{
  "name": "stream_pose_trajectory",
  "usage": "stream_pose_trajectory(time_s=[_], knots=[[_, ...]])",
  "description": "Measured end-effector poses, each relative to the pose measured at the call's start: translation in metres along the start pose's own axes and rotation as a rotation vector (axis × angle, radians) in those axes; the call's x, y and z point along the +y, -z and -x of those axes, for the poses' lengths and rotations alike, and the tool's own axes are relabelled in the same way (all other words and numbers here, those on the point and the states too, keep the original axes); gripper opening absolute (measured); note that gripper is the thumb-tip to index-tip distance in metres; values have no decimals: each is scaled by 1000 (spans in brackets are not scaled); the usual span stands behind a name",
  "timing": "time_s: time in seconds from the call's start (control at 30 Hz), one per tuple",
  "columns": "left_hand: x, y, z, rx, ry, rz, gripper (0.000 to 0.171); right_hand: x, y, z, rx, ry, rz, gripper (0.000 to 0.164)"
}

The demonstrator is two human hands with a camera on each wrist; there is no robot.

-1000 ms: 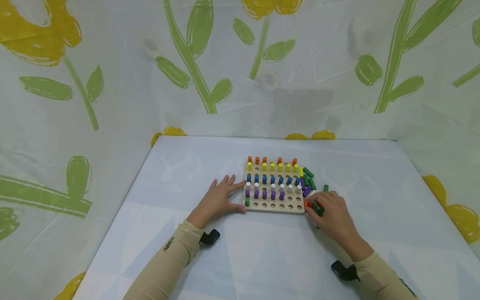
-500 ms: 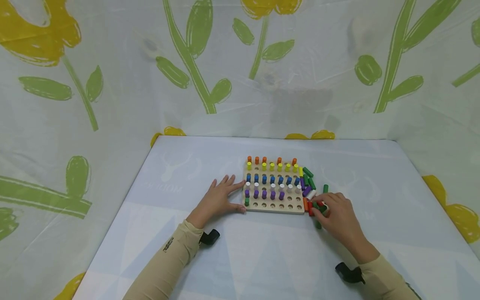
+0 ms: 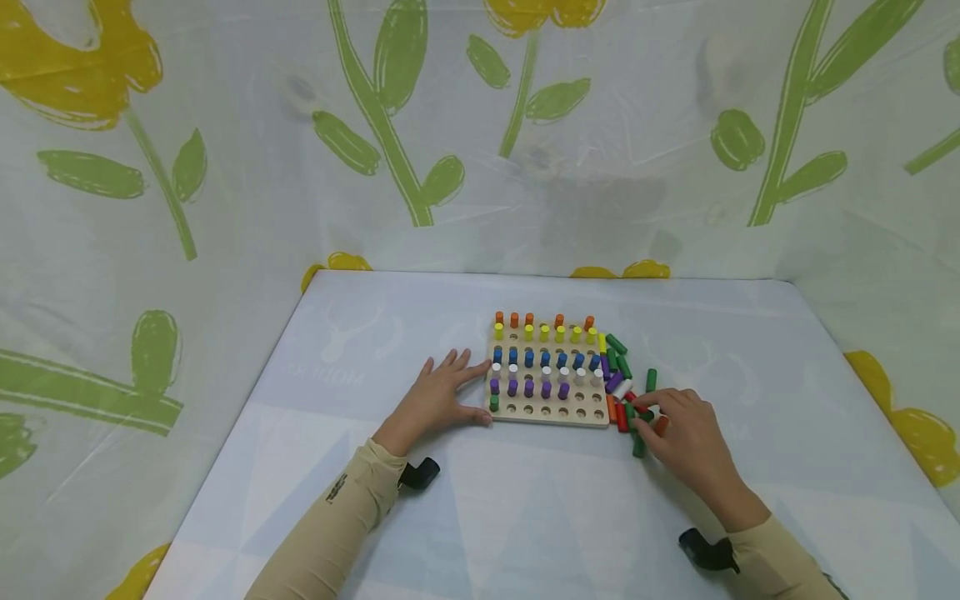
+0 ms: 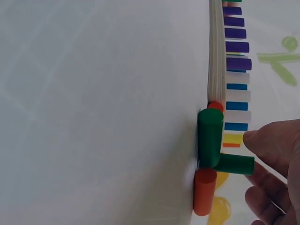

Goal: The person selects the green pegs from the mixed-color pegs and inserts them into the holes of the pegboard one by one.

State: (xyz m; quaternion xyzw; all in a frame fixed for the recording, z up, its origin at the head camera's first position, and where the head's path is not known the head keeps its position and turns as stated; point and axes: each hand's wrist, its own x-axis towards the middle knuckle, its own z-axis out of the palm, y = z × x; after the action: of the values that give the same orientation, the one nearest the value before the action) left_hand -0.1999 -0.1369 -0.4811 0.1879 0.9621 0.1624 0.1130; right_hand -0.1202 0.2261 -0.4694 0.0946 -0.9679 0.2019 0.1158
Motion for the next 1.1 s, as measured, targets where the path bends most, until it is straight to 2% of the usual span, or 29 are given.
stream_pose_trajectory(time_s=[0.37, 1.1], knots=[[0, -1, -1, 2, -4, -3, 98, 5, 1, 4, 45, 14, -16, 25], [0, 0, 0, 1, -13, -3, 98, 7, 3, 7, 48, 11, -6, 20]])
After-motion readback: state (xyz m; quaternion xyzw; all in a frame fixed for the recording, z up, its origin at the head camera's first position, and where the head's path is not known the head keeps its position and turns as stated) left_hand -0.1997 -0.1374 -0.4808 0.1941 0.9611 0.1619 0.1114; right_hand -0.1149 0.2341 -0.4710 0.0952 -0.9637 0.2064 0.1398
